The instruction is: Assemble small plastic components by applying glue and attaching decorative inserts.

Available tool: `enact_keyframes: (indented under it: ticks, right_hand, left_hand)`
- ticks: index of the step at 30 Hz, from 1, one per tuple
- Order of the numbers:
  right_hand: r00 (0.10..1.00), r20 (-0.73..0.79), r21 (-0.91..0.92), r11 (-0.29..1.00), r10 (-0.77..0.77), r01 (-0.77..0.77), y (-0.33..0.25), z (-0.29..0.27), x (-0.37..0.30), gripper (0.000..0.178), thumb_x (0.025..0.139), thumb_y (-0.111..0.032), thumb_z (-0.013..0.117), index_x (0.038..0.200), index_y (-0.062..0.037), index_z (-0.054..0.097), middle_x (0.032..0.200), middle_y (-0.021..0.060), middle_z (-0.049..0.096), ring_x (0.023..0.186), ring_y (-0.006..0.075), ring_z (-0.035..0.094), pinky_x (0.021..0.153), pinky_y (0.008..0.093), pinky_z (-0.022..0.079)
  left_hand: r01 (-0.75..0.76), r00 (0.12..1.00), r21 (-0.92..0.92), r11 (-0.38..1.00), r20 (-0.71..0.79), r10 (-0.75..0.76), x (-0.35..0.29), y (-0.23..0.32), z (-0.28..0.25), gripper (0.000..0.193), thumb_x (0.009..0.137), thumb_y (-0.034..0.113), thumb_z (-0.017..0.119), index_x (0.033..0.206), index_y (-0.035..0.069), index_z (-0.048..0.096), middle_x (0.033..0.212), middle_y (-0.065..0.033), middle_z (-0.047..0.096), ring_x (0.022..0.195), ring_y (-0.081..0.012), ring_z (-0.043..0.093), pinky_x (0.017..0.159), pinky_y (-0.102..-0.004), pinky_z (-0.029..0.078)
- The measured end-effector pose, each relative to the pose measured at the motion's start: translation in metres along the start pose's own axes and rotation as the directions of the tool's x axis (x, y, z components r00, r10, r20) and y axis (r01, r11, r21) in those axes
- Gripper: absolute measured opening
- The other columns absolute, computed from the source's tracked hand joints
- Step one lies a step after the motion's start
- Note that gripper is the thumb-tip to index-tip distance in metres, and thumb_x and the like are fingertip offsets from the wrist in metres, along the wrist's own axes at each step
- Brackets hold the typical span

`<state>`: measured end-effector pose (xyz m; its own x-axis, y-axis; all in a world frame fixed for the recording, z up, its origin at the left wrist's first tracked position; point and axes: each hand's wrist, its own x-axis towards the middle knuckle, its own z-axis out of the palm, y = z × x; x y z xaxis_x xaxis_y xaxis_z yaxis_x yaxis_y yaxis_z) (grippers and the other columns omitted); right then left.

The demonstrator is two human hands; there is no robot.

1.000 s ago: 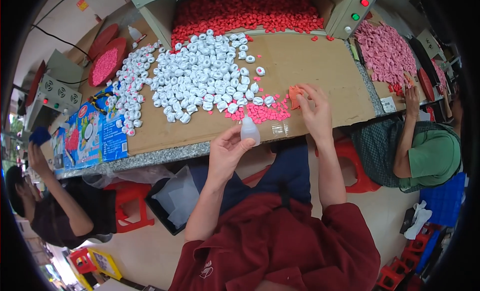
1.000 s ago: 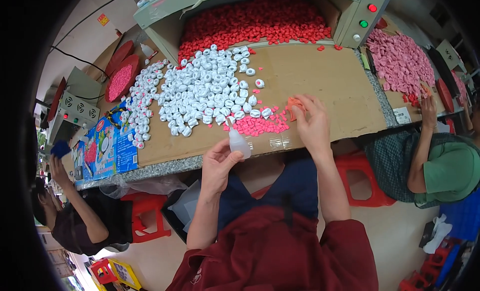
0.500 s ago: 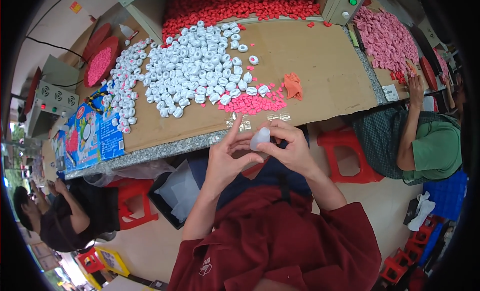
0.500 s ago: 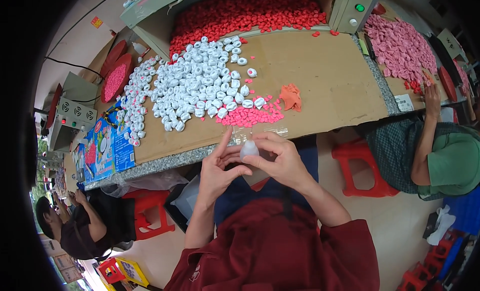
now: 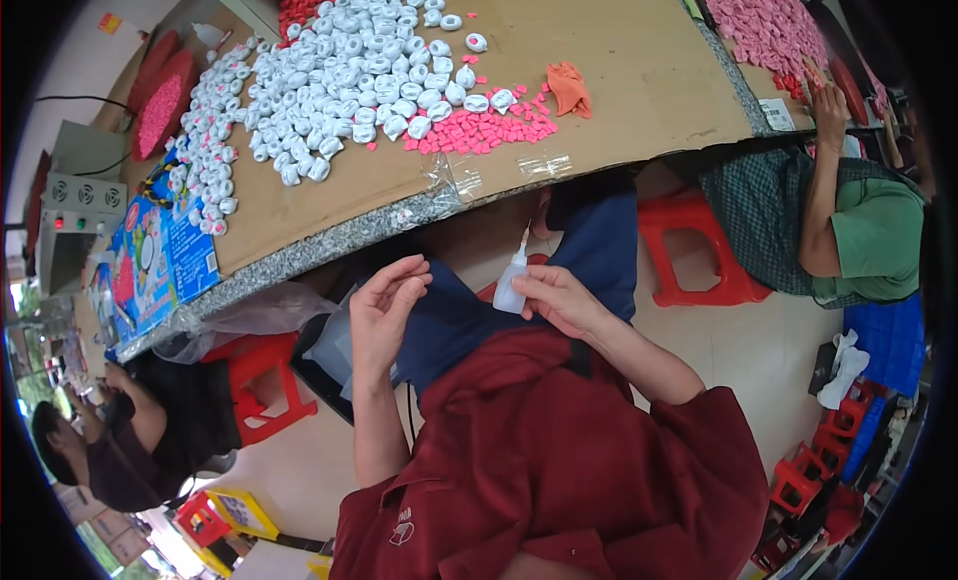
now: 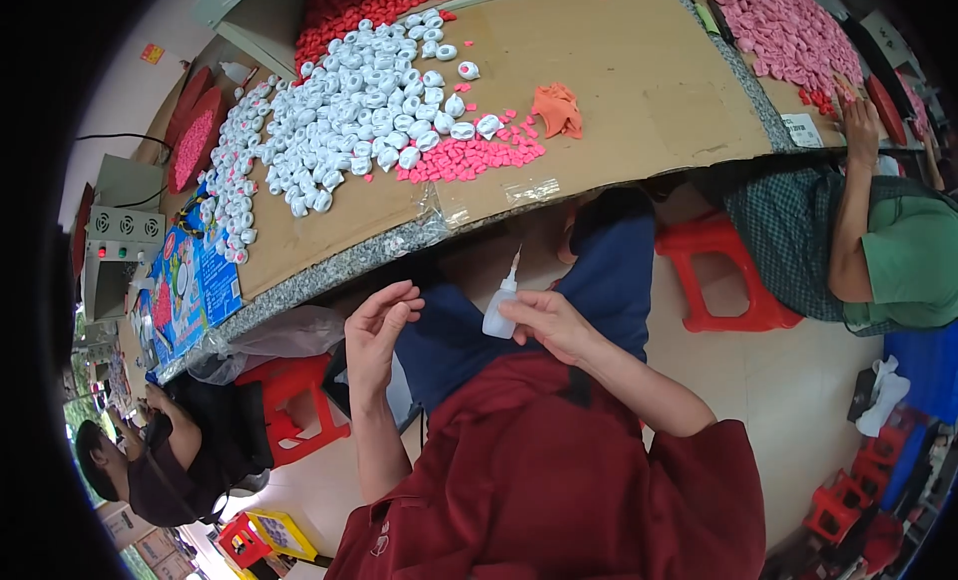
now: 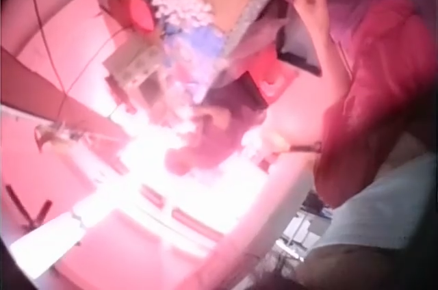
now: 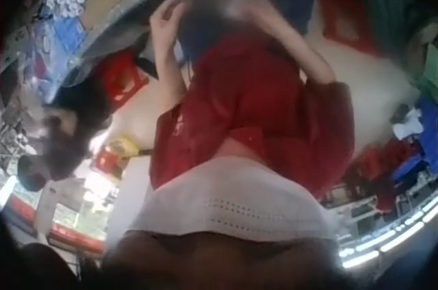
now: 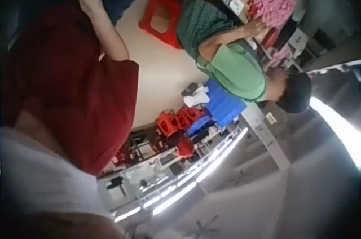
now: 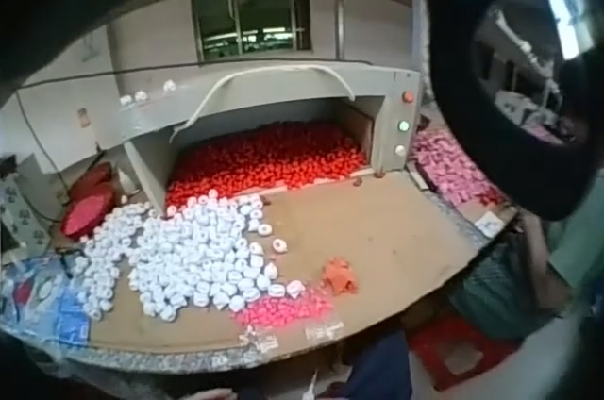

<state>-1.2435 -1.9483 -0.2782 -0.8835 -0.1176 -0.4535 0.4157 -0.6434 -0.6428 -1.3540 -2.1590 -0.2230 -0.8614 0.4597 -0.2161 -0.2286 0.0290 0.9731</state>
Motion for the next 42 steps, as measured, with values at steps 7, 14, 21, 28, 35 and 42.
enact_keyframes:
  ticks: [7,14,21,28,35,42]
  right_hand:
    - [0.961,0.069,-0.274,0.921,-0.267,0.276,-0.011,0.009,-0.012,0.020,0.083,-0.017,0.061,0.094,0.0001,0.061,0.082,0.0015,0.062,0.064,0.0043,0.049,0.060,0.0198,0.041]
    - [0.862,0.035,-0.559,0.705,-0.506,0.436,-0.044,0.010,-0.022,0.020,0.079,-0.013,0.063,0.092,0.0023,0.059,0.076,0.0012,0.060,0.066,0.0040,0.052,0.061,0.0202,0.043]
    - [0.734,-0.154,-0.543,0.677,-0.661,0.496,-0.080,-0.025,-0.030,0.018,0.080,-0.011,0.063,0.093,0.0017,0.059,0.075,0.0015,0.061,0.065,0.0038,0.053,0.060,0.0187,0.043]
    - [0.613,-0.206,-0.672,0.566,-0.763,0.478,-0.109,-0.050,-0.025,0.024,0.077,-0.014,0.065,0.094,0.0025,0.060,0.071,-0.0003,0.058,0.052,-0.0001,0.039,0.046,0.0162,0.033]
    - [0.699,-0.210,-0.646,0.634,-0.683,0.425,-0.150,-0.036,-0.020,0.028,0.078,-0.014,0.065,0.099,0.0032,0.059,0.071,0.0020,0.058,0.053,0.0028,0.044,0.047,0.0184,0.036]
    - [0.561,-0.012,-0.801,0.344,-0.828,0.491,-0.135,-0.036,-0.006,0.026,0.078,-0.011,0.064,0.099,0.0034,0.059,0.075,0.0055,0.060,0.059,0.0050,0.049,0.051,0.0201,0.039]
  left_hand:
    - [-0.080,0.994,0.021,0.997,-0.079,0.081,-0.013,0.015,0.005,0.026,0.084,0.006,0.058,0.108,-0.002,0.057,0.097,-0.0104,0.062,0.087,-0.0134,0.060,0.074,-0.0229,0.047]
    - [-0.176,0.977,0.203,0.963,-0.085,0.197,0.009,0.040,0.032,0.024,0.084,0.011,0.059,0.105,-0.001,0.059,0.093,-0.0076,0.063,0.078,-0.0096,0.058,0.066,-0.0200,0.044]
    - [-0.553,0.762,0.686,0.472,0.187,0.620,0.098,0.060,0.131,0.018,0.076,0.010,0.063,0.093,0.003,0.066,0.084,-0.0080,0.063,0.076,-0.0188,0.055,0.070,-0.0287,0.043]
    - [-0.733,0.559,0.665,0.142,0.472,0.682,0.183,0.068,0.178,0.017,0.068,0.008,0.064,0.085,0.004,0.067,0.081,-0.0096,0.061,0.082,-0.0281,0.052,0.077,-0.0349,0.042]
    - [-0.176,0.962,0.093,0.980,0.227,0.152,0.148,0.070,0.185,0.019,0.081,0.009,0.063,0.096,-0.001,0.064,0.088,-0.0065,0.065,0.071,-0.0079,0.059,0.061,-0.0192,0.046]
    - [0.041,0.932,-0.174,0.984,0.361,0.025,0.148,0.068,0.174,0.020,0.083,0.007,0.059,0.100,-0.002,0.060,0.092,-0.0076,0.063,0.078,-0.0116,0.061,0.071,-0.0220,0.048]
